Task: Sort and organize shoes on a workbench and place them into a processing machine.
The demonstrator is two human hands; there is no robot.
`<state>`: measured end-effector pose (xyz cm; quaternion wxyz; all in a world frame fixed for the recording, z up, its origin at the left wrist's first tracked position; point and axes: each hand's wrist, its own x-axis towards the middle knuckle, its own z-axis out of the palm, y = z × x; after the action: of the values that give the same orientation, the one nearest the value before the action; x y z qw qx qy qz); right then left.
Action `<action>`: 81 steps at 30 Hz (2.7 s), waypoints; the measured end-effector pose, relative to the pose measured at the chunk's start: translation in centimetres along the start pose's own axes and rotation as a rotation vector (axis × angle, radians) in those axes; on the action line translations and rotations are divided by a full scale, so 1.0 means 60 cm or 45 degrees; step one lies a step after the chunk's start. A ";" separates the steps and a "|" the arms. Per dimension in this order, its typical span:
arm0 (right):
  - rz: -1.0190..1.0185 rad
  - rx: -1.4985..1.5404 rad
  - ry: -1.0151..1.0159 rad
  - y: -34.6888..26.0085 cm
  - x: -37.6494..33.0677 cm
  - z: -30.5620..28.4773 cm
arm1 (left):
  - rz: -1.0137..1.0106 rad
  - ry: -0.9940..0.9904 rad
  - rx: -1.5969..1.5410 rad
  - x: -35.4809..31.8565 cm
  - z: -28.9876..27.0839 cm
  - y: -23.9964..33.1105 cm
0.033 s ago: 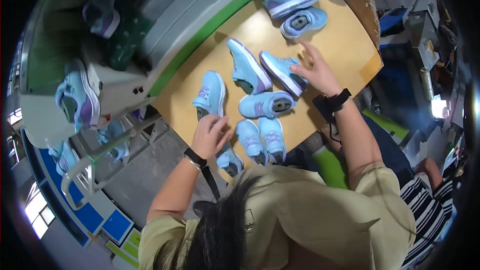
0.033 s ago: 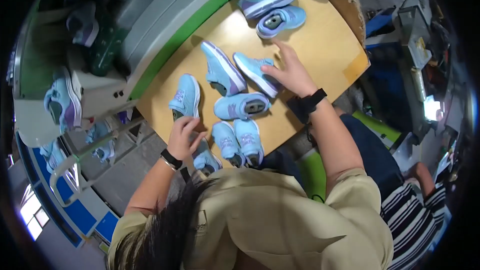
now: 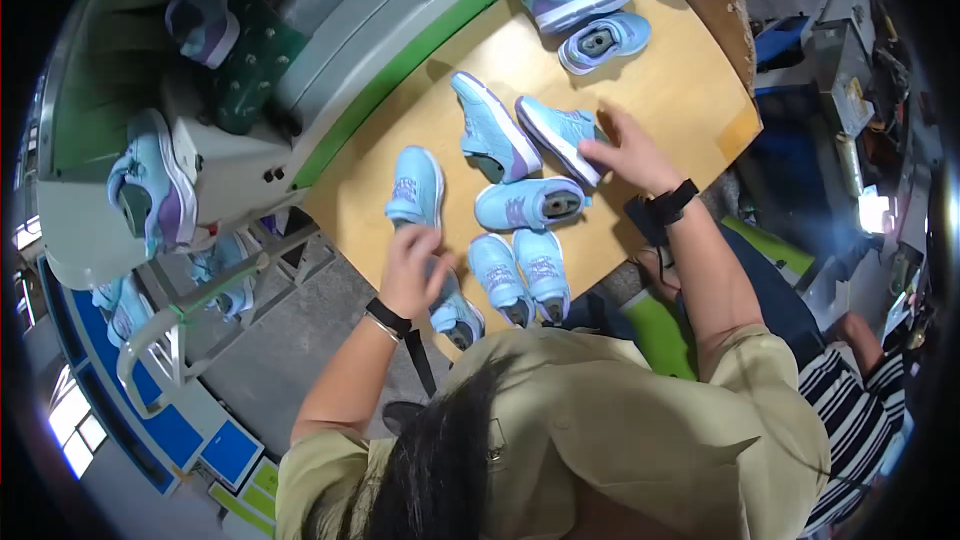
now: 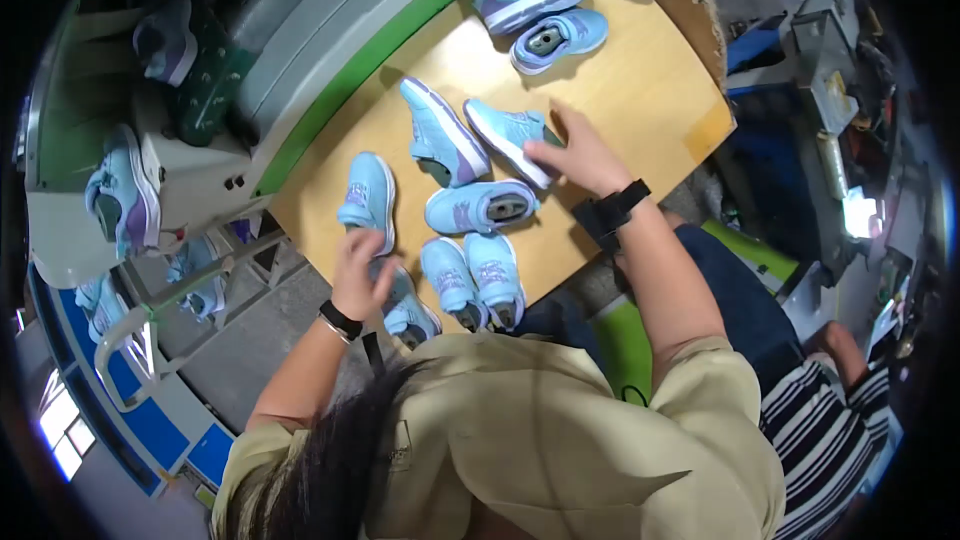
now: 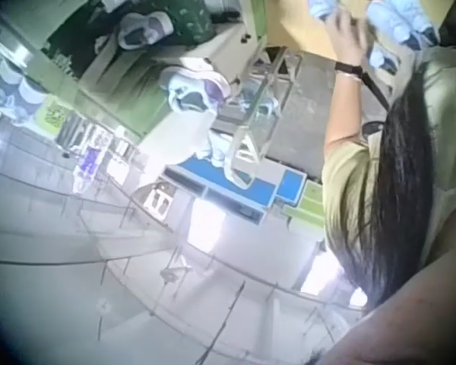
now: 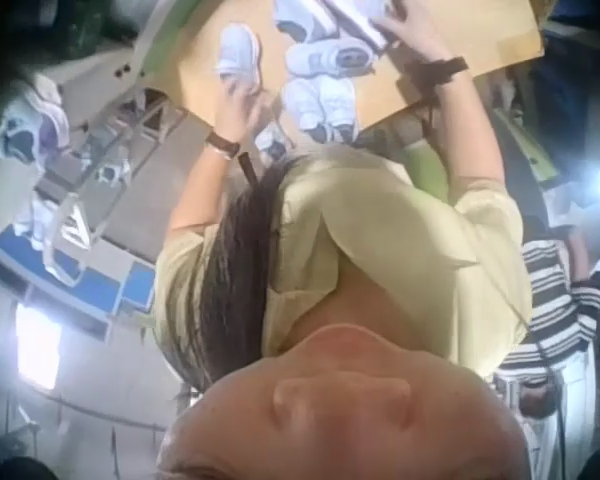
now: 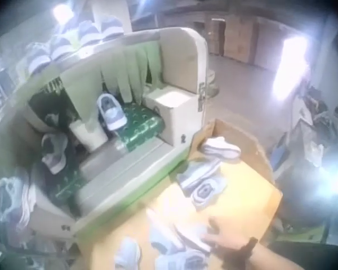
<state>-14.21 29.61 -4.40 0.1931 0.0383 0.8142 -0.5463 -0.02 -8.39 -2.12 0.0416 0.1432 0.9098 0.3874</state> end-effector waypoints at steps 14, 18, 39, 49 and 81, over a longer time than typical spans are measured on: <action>-0.284 -0.156 0.600 -0.109 -0.140 0.080 | -0.772 0.317 -0.477 0.017 -0.026 -0.022; -0.492 -0.073 0.478 -0.209 -0.176 0.187 | -0.890 0.493 -1.044 -0.030 -0.083 -0.065; -0.039 -0.635 -0.204 -0.132 -0.108 0.082 | -0.421 0.190 -0.183 -0.042 -0.075 -0.071; -0.418 -0.862 0.139 -0.087 0.084 0.115 | -0.263 0.307 0.129 0.031 -0.050 0.058; -0.009 -0.234 0.976 0.108 -0.226 0.045 | 0.081 0.087 0.084 0.265 -0.005 0.115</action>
<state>0.80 31.81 -6.13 -0.1243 0.2194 0.8729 -0.4178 -13.69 0.58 3.60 -0.0068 0.1600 0.9180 0.3629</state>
